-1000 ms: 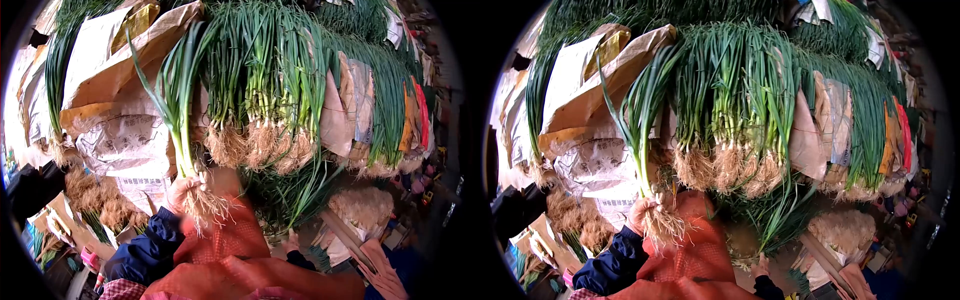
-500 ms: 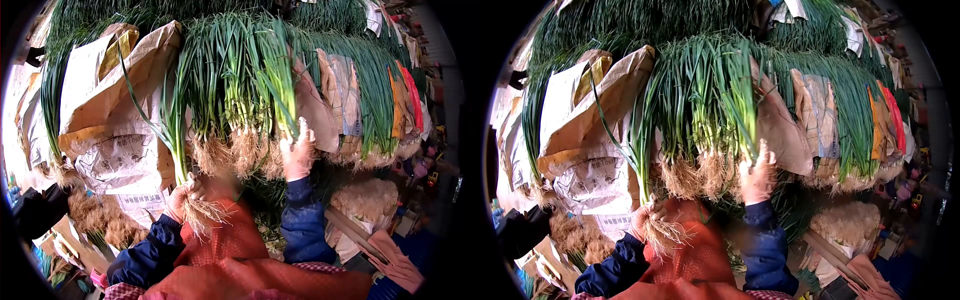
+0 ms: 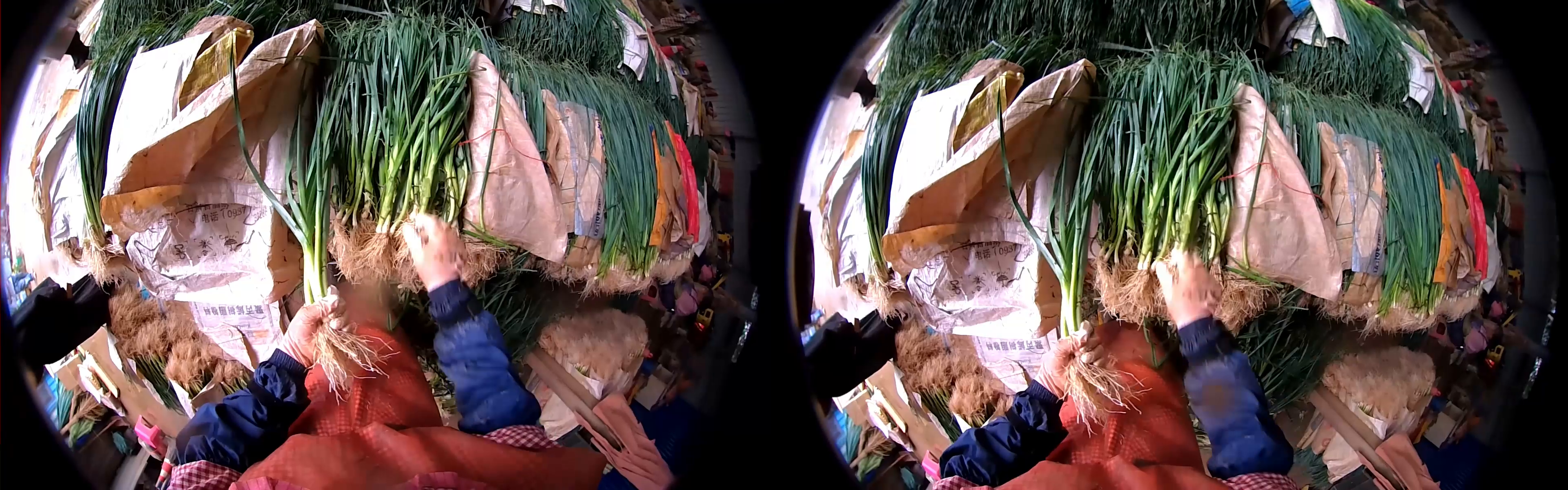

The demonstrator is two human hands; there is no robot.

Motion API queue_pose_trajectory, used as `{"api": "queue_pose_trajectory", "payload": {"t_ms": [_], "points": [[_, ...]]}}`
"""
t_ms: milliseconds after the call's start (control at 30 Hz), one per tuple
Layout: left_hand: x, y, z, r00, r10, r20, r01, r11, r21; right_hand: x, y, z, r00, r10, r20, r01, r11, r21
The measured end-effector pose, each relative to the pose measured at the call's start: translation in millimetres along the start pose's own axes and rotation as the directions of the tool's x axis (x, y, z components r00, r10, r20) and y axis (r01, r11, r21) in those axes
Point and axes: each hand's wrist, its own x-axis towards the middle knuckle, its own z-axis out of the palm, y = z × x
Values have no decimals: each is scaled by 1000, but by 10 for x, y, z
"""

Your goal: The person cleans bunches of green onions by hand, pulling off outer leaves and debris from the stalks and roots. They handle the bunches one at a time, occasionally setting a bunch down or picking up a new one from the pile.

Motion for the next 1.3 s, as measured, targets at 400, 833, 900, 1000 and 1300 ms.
{"api": "queue_pose_trajectory", "payload": {"t_ms": [400,833,900,1000,1300], "points": [[-175,6,147,967,163,-193,-102,951,293,281,-237,11,865,233,444,-277,960,36],[22,-142,387,940,261,-219,-100,825,556,-991,-759,-600,907,421,-37,-123,347,930],[24,-138,282,950,229,-214,-103,872,478,-829,-549,-666,895,435,102,-266,336,903],[20,-154,265,979,124,-161,-63,938,340,-532,-228,-353,759,188,623,-637,17,771],[61,-172,283,959,223,-174,-87,818,569,-743,-828,-273,867,77,492,-496,217,840]]}}
